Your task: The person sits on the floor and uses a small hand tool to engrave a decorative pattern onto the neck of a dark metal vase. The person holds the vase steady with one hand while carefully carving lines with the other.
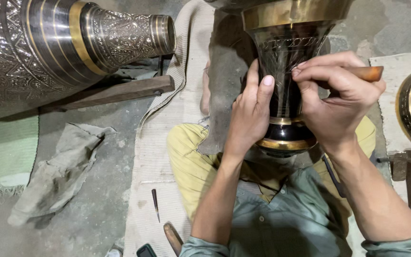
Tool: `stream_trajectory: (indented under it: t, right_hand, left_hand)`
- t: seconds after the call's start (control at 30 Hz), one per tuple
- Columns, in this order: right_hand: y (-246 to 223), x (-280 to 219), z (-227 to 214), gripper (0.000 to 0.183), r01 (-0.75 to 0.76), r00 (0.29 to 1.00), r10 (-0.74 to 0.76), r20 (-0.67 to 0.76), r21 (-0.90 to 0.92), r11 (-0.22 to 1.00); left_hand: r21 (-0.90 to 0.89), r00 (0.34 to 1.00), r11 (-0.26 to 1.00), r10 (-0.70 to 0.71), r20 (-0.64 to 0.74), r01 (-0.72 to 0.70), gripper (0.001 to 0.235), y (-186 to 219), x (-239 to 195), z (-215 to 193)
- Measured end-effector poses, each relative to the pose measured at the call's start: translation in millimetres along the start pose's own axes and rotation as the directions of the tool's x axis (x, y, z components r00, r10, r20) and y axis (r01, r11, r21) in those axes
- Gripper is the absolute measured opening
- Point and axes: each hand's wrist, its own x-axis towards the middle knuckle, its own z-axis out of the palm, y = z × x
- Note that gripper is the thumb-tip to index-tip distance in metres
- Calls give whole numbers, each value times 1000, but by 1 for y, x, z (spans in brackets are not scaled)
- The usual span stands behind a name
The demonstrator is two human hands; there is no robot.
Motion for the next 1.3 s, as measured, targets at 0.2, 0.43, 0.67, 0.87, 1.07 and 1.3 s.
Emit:
stream_trajectory:
  t: [0.2,0.43,0.67,0.87,1.07,1.3]
  right_hand:
    - [7,-4,-6,19,0,997,-4,76,47,999]
    - [11,-1,-12,17,37,987,-45,151,50,998]
    - [8,10,-15,19,58,977,-77,201,97,994]
    - [2,19,-19,19,60,967,-81,240,91,994]
    - [7,18,-22,17,24,960,-64,273,150,988]
    - [40,-10,-8,14,-315,926,372,69,686,656]
  left_hand:
    - [11,999,999,36,-17,-36,77,0,0,0]
    - [-4,998,999,54,-20,-54,76,0,-2,0]
    - [-11,997,997,70,-24,-70,71,0,-2,0]
    - [7,994,995,102,-44,-102,65,-2,-1,1]
    - [10,997,998,69,-31,-68,65,-2,-1,1]
    - [-69,993,991,118,-9,-118,68,4,-1,-1]
